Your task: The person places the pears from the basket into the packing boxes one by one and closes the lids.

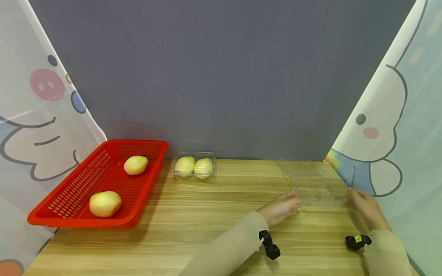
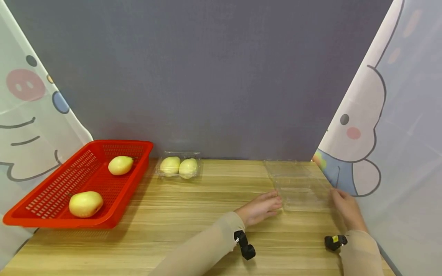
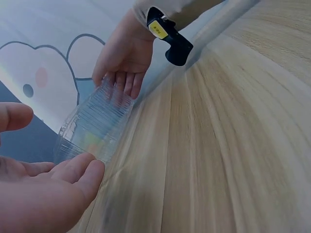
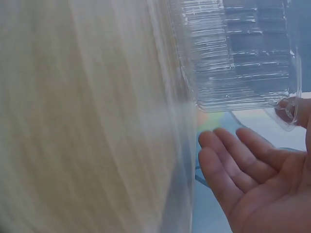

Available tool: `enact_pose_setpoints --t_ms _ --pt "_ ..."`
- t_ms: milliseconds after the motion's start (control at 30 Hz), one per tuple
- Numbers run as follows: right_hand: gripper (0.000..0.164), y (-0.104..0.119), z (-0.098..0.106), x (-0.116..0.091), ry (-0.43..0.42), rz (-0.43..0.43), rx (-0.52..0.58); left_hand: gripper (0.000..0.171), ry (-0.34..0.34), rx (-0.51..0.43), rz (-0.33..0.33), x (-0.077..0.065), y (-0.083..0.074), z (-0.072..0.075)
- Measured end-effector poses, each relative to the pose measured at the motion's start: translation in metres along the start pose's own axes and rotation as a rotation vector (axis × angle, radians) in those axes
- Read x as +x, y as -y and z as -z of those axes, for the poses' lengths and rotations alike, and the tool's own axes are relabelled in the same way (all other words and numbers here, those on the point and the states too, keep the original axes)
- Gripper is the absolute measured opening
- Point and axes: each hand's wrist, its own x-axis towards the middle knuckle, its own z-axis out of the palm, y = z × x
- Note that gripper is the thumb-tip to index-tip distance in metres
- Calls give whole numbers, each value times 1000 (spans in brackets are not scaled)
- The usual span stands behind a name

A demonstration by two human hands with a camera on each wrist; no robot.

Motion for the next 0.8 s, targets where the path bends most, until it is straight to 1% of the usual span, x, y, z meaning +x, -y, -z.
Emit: enact_pose_setpoints --t_ms 133,200,267,367,567,700,800 --pt "74 -2 -5 -2 38 50 60 66 -9 1 8 2 1 -1" --pt "70 -2 -7 -3 45 86 87 66 -17 -2 11 2 0 -2" --pt "68 -3 -9 -2 58 103 112 66 -21 -1 16 1 0 -3" --pt "69 -3 -10 -3 73 88 115 66 -25 2 22 1 -1 -3" --pt "72 -3 -11 -5 89 68 106 66 -37 0 11 1 1 0" --pt "69 -2 -12 -6 94 84 127 65 -48 6 9 2 2 1" --pt "68 -1 -12 -7 94 104 131 64 -71 14 7 4 2 2"
